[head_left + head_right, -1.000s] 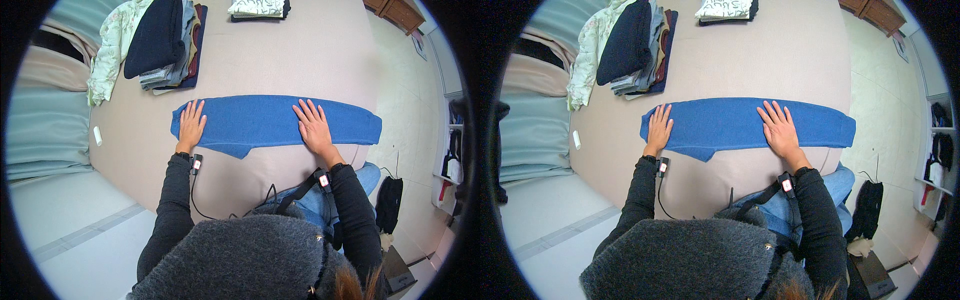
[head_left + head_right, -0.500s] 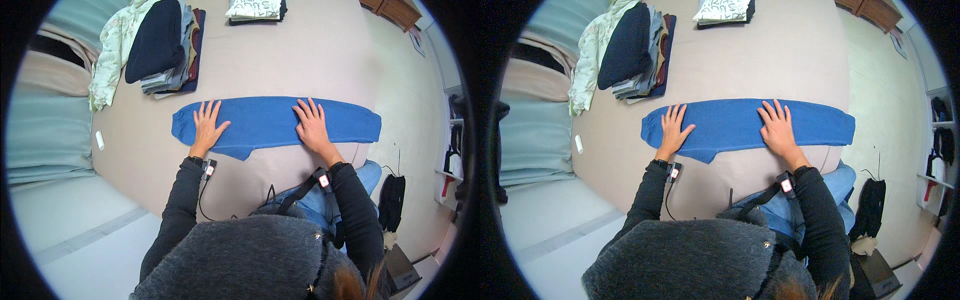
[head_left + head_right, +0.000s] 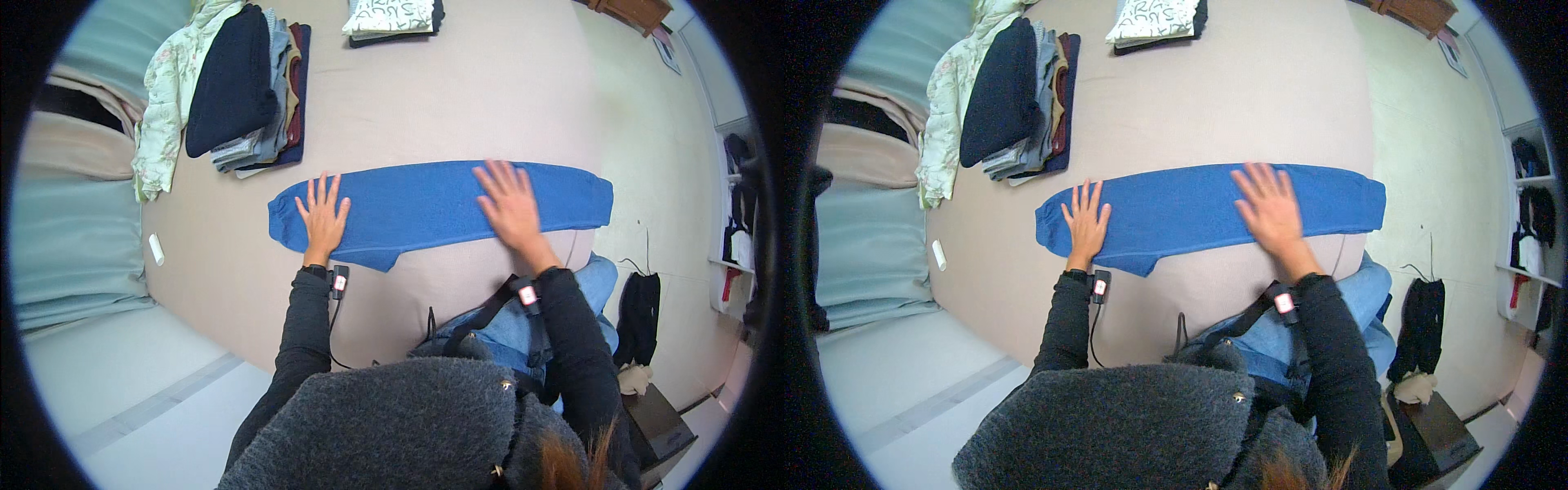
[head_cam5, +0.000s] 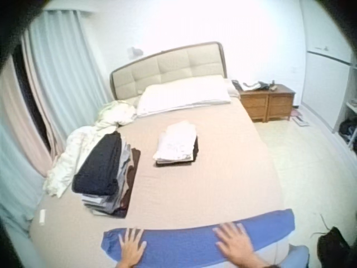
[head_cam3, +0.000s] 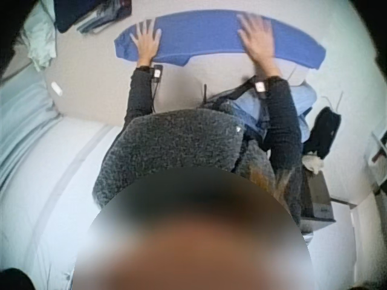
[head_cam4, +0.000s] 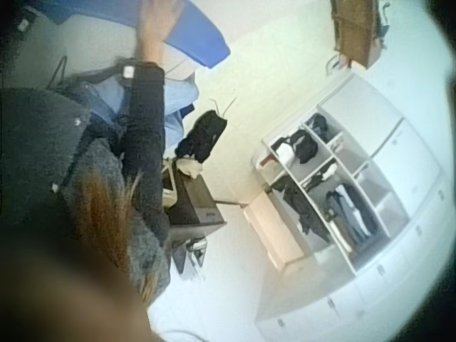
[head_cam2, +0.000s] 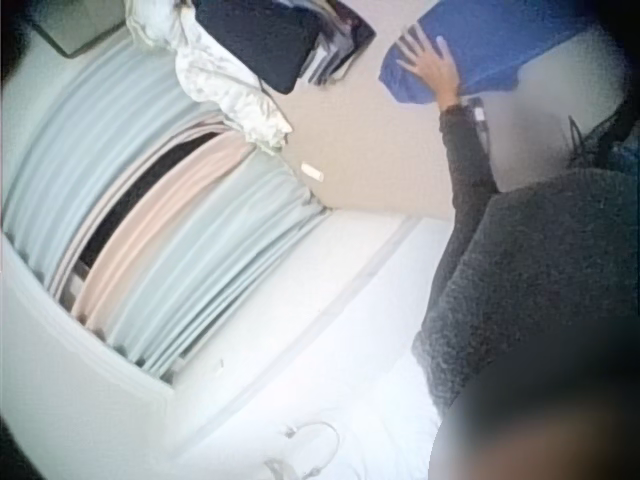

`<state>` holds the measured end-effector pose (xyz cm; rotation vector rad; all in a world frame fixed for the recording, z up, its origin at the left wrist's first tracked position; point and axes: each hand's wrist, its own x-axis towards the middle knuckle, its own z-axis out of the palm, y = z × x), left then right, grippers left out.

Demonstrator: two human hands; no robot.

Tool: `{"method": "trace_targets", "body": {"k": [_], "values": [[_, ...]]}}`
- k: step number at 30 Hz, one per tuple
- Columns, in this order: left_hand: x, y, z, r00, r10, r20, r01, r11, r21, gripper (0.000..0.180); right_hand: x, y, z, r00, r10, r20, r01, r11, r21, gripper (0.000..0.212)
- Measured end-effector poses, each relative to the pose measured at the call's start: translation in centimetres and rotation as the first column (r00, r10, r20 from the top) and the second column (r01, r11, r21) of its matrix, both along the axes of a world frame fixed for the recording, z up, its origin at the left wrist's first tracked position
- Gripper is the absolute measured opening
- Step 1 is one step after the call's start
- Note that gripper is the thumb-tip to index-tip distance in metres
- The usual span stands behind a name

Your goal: The person folds several garments on a bed, including dark pants, blue pants, a blue sweatshirt, and black pants. Each item is smoothed, folded into a compact rectangle, and placed on a growing stack.

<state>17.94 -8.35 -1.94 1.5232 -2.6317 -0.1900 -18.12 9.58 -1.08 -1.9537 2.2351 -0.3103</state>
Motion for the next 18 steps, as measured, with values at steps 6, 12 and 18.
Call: {"method": "trace_targets", "body": {"k": [6,12,18], "values": [[2.5,-2.5,1.1,0.991,-0.034,0.133,0.05,0.991,-0.12,0.052,-12.2,8.7,-0.8,0.923,-0.355,-0.149,0.357,0.934,-0.009,0.05],[9.3,-1.6,2.1,0.924,0.379,-0.049,-0.36,0.819,-0.446,0.064,-18.3,13.4,-4.6,0.357,-0.752,0.554,0.833,0.524,0.174,0.078],[11.2,0.9,2.2,0.024,0.903,-0.429,-0.545,0.372,0.752,0.056,-17.8,14.0,-4.2,-0.129,-0.596,0.793,0.728,0.486,0.484,0.085]]}}
